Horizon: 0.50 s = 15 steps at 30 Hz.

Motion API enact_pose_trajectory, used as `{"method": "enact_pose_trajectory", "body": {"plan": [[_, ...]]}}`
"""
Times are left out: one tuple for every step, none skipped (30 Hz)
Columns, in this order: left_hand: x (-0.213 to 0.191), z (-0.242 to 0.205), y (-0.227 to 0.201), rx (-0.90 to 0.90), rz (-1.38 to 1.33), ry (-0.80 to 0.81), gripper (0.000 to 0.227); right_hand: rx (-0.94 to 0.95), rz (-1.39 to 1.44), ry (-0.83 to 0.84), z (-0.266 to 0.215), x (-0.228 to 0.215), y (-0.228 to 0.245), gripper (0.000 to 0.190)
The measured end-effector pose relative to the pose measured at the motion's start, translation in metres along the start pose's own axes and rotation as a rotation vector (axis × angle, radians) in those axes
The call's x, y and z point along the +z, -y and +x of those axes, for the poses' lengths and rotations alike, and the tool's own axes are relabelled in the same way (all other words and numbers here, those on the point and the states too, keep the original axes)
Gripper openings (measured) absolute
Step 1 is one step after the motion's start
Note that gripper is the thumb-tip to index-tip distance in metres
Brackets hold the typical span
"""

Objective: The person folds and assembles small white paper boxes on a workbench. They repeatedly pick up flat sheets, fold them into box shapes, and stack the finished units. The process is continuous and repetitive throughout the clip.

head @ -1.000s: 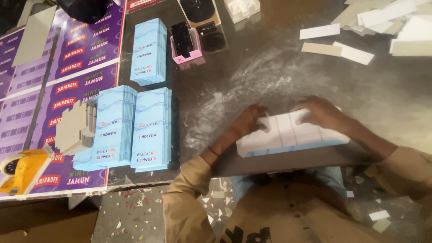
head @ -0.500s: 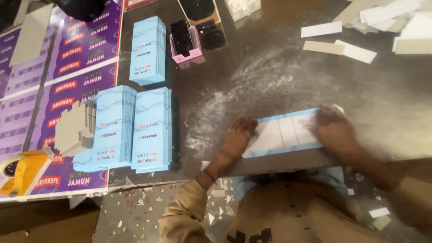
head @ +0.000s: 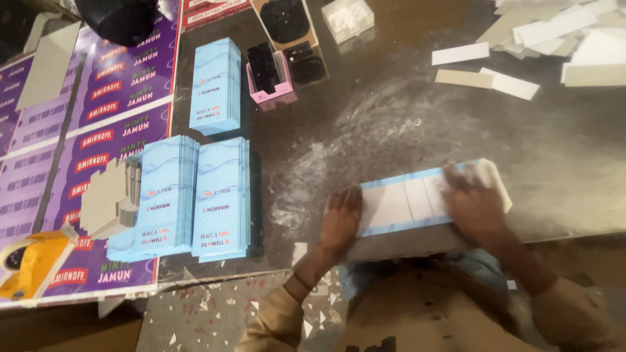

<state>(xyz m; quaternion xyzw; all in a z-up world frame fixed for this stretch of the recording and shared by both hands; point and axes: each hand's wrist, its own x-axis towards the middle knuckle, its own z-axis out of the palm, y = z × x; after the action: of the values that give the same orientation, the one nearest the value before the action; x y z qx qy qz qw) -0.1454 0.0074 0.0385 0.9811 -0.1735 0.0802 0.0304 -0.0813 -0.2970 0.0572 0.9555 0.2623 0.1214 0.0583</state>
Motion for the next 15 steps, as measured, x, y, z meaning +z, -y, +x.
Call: {"method": "enact_pose_trajectory", "body": {"plan": [[-0.004,-0.003,-0.001,-0.024,-0.049,-0.026,0.050,0.084,-0.013,-0.016,-0.004,0.002,-0.006,0.042],[-0.008,-0.004,-0.002,-0.048,-0.098,-0.051,0.051,0.167,-0.027,-0.031,-0.007,0.004,-0.011,0.046],[-0.010,-0.006,-0.003,-0.065,-0.072,-0.010,0.048,0.243,-0.039,-0.046,-0.009,0.006,-0.014,0.051],[-0.011,-0.008,-0.003,-0.082,-0.047,0.032,0.046,0.273,0.007,-0.027,-0.009,0.007,-0.016,0.051],[-0.011,-0.006,-0.004,-0.097,-0.024,0.070,0.045,0.304,0.048,-0.009,-0.009,0.008,-0.023,0.051],[-0.011,-0.004,-0.003,-0.102,-0.049,0.028,0.043,0.336,0.090,0.009,-0.011,0.007,-0.030,0.051],[-0.011,0.000,0.000,-0.107,-0.071,-0.018,0.042,0.385,0.170,0.049,-0.015,0.006,-0.040,0.055],[-0.011,0.004,0.003,-0.111,-0.093,-0.063,0.040,0.434,0.250,0.089,-0.023,0.004,-0.052,0.058],[-0.011,0.004,0.005,-0.117,-0.112,-0.081,0.042,0.479,0.333,0.132,-0.032,0.003,-0.061,0.062],[-0.012,0.004,0.008,-0.124,-0.132,-0.098,0.045,0.472,0.439,0.028,-0.043,0.004,-0.065,0.058],[-0.012,0.003,0.008,-0.129,-0.156,-0.110,0.047,0.467,0.544,-0.072,-0.063,0.005,-0.066,0.055],[-0.013,0.002,0.008,-0.148,-0.221,-0.106,0.049,0.462,0.647,-0.173,-0.081,0.008,-0.064,0.053],[-0.015,0.000,0.006,-0.159,-0.286,-0.101,0.051,0.661,0.917,0.066,-0.098,0.013,-0.055,0.052],[-0.018,-0.001,0.004,-0.171,-0.352,-0.095,0.054,0.858,1.180,0.314,-0.115,0.018,-0.044,0.054],[-0.023,0.001,0.001,-0.163,-0.370,-0.100,0.059,0.730,1.269,0.332,-0.119,0.025,-0.032,0.054]]}}
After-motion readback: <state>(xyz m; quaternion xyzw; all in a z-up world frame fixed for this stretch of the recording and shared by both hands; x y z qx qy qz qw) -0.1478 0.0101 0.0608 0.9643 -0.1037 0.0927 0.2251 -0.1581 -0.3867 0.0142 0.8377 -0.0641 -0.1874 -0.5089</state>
